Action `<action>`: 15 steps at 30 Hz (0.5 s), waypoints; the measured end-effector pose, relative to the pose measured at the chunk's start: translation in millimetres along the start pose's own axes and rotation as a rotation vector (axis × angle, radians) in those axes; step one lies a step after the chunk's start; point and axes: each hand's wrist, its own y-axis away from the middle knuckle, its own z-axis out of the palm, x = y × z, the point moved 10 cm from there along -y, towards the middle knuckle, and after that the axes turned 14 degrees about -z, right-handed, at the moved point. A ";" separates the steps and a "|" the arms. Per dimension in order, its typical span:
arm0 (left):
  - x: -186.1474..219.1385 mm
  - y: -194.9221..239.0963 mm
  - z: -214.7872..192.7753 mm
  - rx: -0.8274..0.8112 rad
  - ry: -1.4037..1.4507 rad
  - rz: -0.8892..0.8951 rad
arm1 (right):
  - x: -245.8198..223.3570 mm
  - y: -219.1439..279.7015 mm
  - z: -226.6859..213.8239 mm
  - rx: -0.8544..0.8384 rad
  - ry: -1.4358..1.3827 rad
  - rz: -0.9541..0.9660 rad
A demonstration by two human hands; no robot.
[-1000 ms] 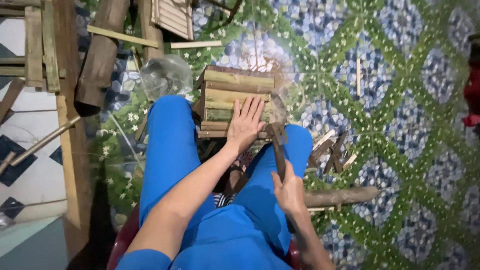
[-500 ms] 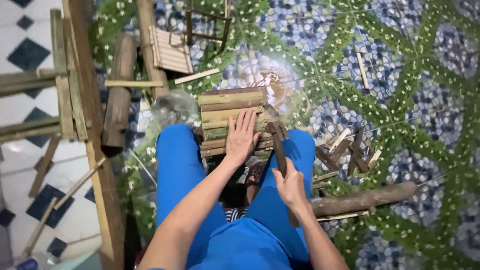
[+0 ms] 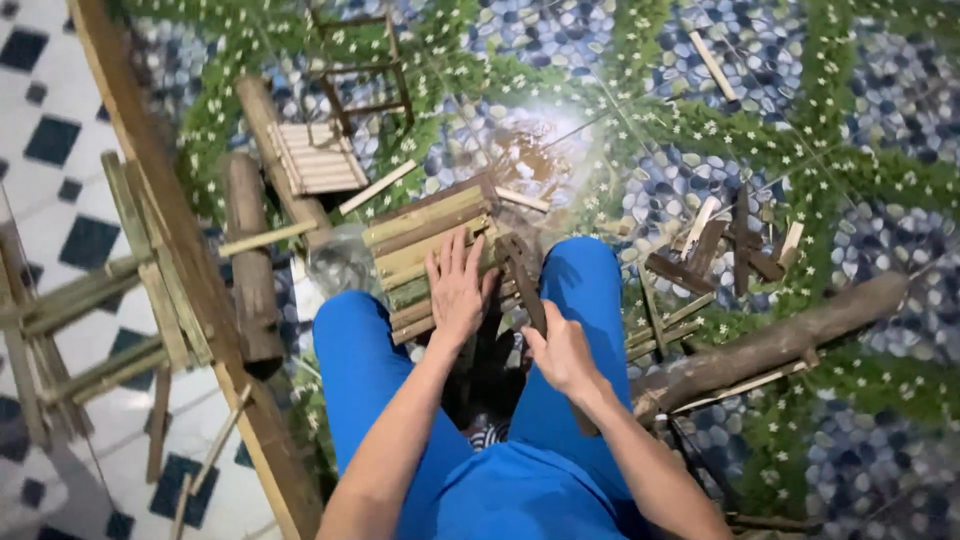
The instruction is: The person assembles a small wooden structure by hand, using a hammer to drive nails into stacked wooden slats. The person holds the structure on their lap and repeatedly hammers nails into the sides and top while adjusting the pieces.
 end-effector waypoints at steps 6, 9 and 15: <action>4.1 -3.7 -0.8 -0.063 -0.065 0.003 | -9.3 24.7 -13.6 -0.039 0.057 -0.026; 4.2 -1.5 -0.4 -0.067 -0.082 0.001 | 5.9 21.9 -2.0 -0.129 0.144 0.000; 5.9 -1.7 -1.4 -0.027 -0.068 0.009 | -13.1 22.8 -5.0 0.034 -0.018 -0.129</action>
